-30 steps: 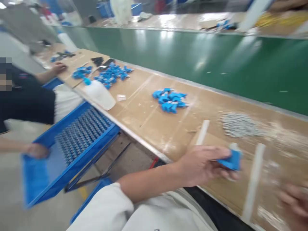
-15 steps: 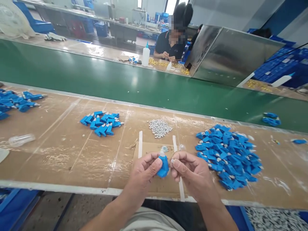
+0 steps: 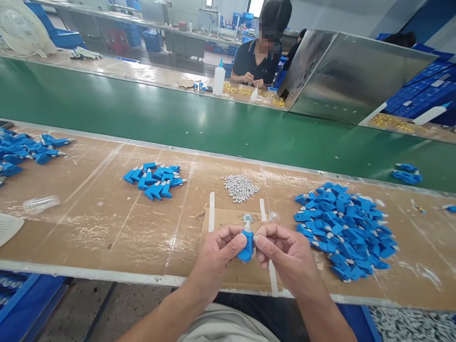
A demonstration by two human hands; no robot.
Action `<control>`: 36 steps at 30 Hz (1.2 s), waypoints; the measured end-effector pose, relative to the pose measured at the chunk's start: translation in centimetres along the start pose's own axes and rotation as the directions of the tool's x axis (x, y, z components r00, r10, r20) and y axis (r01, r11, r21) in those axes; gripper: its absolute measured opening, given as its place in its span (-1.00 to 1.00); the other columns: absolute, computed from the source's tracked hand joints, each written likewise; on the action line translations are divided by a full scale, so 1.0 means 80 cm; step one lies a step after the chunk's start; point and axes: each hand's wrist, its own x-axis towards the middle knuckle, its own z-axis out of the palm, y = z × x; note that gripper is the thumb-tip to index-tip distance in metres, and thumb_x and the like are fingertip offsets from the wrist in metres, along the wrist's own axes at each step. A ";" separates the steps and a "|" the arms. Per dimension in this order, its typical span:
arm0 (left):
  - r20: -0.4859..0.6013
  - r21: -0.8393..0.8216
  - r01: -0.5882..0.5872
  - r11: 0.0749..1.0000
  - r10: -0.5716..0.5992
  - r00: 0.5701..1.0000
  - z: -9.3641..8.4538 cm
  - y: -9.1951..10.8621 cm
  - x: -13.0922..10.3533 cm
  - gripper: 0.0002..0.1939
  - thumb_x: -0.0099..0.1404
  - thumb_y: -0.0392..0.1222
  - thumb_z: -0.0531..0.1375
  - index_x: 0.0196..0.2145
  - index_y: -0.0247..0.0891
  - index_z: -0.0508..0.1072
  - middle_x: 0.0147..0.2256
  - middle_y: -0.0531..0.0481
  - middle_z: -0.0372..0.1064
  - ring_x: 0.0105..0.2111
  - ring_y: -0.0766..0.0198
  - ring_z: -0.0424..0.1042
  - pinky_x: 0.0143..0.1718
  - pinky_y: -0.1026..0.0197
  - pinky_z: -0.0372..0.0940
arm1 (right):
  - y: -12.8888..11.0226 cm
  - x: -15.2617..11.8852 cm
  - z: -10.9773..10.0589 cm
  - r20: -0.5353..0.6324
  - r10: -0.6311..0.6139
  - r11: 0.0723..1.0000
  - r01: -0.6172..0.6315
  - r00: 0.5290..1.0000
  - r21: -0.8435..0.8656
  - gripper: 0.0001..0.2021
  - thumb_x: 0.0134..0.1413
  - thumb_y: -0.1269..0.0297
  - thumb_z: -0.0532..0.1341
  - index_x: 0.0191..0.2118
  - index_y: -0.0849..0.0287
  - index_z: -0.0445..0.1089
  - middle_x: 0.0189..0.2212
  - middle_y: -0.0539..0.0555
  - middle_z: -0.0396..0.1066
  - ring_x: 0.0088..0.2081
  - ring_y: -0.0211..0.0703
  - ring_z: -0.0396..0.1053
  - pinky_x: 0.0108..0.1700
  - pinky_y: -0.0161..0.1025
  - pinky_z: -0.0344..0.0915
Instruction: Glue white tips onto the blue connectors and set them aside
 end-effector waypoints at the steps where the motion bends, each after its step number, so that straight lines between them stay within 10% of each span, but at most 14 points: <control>1: 0.000 0.000 -0.001 1.000 0.001 1.000 0.000 0.000 0.001 -0.71 0.27 0.01 0.32 -0.25 -0.31 0.56 -0.46 0.03 0.35 -0.45 0.41 0.24 -0.37 0.31 0.15 | 0.000 0.000 0.001 -0.004 -0.004 1.000 0.004 1.000 -0.009 -0.86 0.19 0.22 0.35 -0.31 0.17 0.52 -0.54 -0.02 0.44 -0.51 -0.33 0.41 -0.52 -0.47 0.36; 10: -0.025 0.102 -0.052 0.993 0.055 0.998 -0.008 -0.004 0.006 -0.72 0.28 -0.02 0.32 -0.23 -0.32 0.57 -0.41 -0.02 0.39 -0.41 0.37 0.26 -0.34 0.29 0.16 | -0.011 0.004 0.006 -0.050 0.015 0.992 -0.021 0.999 -0.126 -0.75 0.11 0.12 0.40 -0.36 0.23 0.53 -0.53 0.02 0.43 -0.50 -0.28 0.37 -0.50 -0.39 0.37; 20: 0.095 0.020 0.024 1.000 -0.026 0.995 -0.001 0.004 0.007 -0.74 0.30 -0.03 0.29 -0.33 -0.32 0.52 -0.46 -0.01 0.39 -0.44 0.37 0.27 -0.38 0.30 0.14 | -0.001 0.006 0.004 -0.025 0.215 0.927 -0.196 0.976 0.320 -0.64 -0.15 0.22 0.54 -0.16 0.17 0.60 -0.60 -0.04 0.41 -0.61 -0.38 0.30 -0.63 -0.50 0.25; 36: 0.082 0.208 -0.074 0.975 0.058 0.995 -0.008 0.030 -0.008 -0.69 0.25 0.05 0.31 -0.35 -0.31 0.53 -0.48 -0.04 0.47 -0.47 0.30 0.39 -0.41 0.26 0.23 | -0.003 -0.002 0.014 -0.038 0.281 0.946 -0.270 0.959 0.179 -0.65 -0.14 0.10 0.51 -0.16 0.02 0.65 -0.51 0.03 0.41 -0.51 -0.22 0.33 -0.55 -0.37 0.35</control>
